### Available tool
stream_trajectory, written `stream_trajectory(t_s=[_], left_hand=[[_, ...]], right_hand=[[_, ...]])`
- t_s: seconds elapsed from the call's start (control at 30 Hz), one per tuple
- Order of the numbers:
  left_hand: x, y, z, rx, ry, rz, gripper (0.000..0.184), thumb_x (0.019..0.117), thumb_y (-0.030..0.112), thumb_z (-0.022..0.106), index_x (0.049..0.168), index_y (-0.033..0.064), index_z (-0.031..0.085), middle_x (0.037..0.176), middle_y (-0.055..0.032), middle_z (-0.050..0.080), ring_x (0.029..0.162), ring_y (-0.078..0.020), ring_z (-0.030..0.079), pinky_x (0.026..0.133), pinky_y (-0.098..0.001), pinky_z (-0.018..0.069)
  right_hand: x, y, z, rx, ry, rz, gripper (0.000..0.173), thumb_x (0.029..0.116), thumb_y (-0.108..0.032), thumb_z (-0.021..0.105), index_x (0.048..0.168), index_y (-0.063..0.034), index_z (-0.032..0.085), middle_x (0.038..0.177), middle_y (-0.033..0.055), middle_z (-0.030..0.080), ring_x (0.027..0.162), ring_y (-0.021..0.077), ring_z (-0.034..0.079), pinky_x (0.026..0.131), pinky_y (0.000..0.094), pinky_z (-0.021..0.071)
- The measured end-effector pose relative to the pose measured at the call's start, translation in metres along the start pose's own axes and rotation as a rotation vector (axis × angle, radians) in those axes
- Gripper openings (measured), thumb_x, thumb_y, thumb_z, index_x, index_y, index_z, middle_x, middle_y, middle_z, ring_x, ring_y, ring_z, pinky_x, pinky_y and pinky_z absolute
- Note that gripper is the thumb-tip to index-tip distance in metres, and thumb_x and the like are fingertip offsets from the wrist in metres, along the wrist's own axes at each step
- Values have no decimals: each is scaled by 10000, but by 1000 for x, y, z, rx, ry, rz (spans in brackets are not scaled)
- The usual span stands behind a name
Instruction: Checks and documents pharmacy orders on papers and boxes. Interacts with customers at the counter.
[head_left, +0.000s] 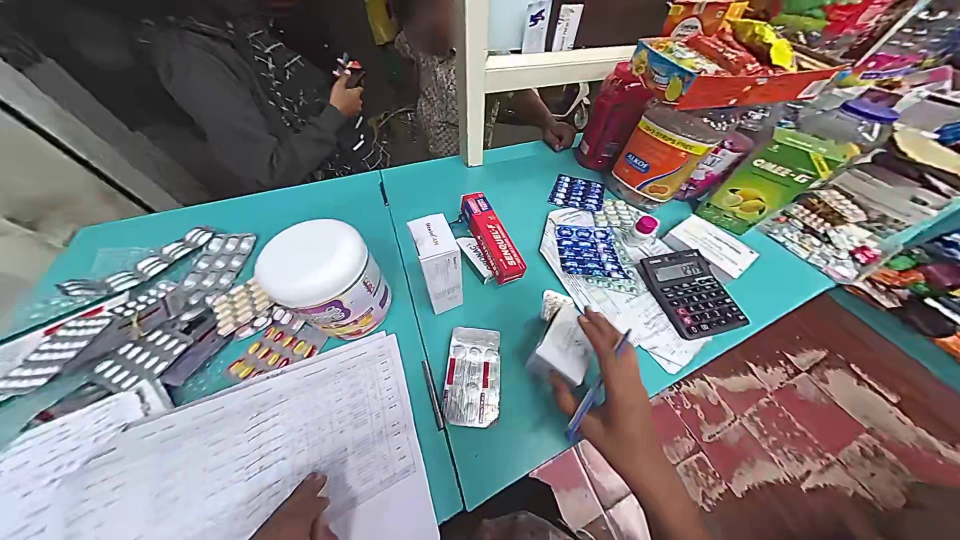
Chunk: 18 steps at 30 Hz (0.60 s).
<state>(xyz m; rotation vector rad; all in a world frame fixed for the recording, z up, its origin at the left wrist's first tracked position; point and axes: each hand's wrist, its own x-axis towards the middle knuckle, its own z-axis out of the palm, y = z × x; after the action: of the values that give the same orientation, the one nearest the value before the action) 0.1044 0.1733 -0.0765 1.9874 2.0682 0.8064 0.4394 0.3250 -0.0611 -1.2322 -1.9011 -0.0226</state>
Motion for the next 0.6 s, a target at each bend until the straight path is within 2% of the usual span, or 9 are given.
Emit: stream_trajectory(t_s=[0.1,0.13,0.2,0.23,0.27,0.37,0.43,0.53,0.6], left_hand=[[-2,0,3,25,49,22,246,991,69,528,1044,-114,685,1153,-292,709,1110,-423,699,968,-507,551],[-2,2,3,41,66,25,242,988,75,529,1034,-100,690,1144,-278,716,1103,-411,704,958,-498,557],[-2,3,3,56,85,29,246,989,84,532,1038,-90,699,1149,-268,719,1100,-405,707,949,-491,561],[-2,3,2,61,93,36,249,991,91,532,1038,-84,702,1151,-261,720,1105,-398,706,952,-487,561],[-4,3,1,68,106,43,251,991,98,532,1032,-77,708,1147,-253,724,1109,-389,708,953,-478,564],[-6,-1,-8,85,140,53,246,985,95,529,1008,-62,717,1132,-235,735,1105,-366,713,949,-450,566],[-11,-6,-10,87,161,52,243,980,94,531,1003,-58,718,1121,-234,738,1091,-358,719,946,-435,567],[-18,-15,-7,86,182,44,245,975,92,539,1020,-60,726,1123,-235,737,1070,-360,726,932,-447,576],[-21,-18,-11,72,184,27,232,963,70,560,1028,-72,731,1130,-241,735,1067,-371,727,936,-460,576]], right_hand=[[20,1,-7,-148,66,0,675,867,-361,674,1392,49,562,1446,364,497,1373,561,425,1093,667,345],[31,-4,-9,-150,71,-27,660,877,-353,666,1391,48,557,1446,364,496,1375,557,424,1096,650,347],[58,-16,-11,-102,4,-73,623,915,-350,677,1398,29,568,1406,296,569,1296,448,556,1040,549,471],[75,-21,-10,-83,-86,-73,622,930,-367,672,1413,9,564,1373,260,606,1206,392,623,967,498,528],[94,-24,-8,-74,-221,-48,646,939,-390,668,1448,-14,538,1340,249,624,1119,373,662,898,493,558],[164,-27,6,-126,-735,100,866,943,-407,730,1591,-26,300,1313,306,571,1104,436,629,937,582,505],[193,-19,27,-146,-876,131,969,911,-377,779,1595,30,226,1300,333,572,1131,456,621,972,597,490],[210,-11,52,-161,-958,155,858,934,-292,755,1534,100,283,1222,331,623,1134,457,629,1001,597,470],[216,-14,61,-187,-978,155,631,946,-240,722,1409,102,466,1188,332,638,1119,474,629,978,626,461]])
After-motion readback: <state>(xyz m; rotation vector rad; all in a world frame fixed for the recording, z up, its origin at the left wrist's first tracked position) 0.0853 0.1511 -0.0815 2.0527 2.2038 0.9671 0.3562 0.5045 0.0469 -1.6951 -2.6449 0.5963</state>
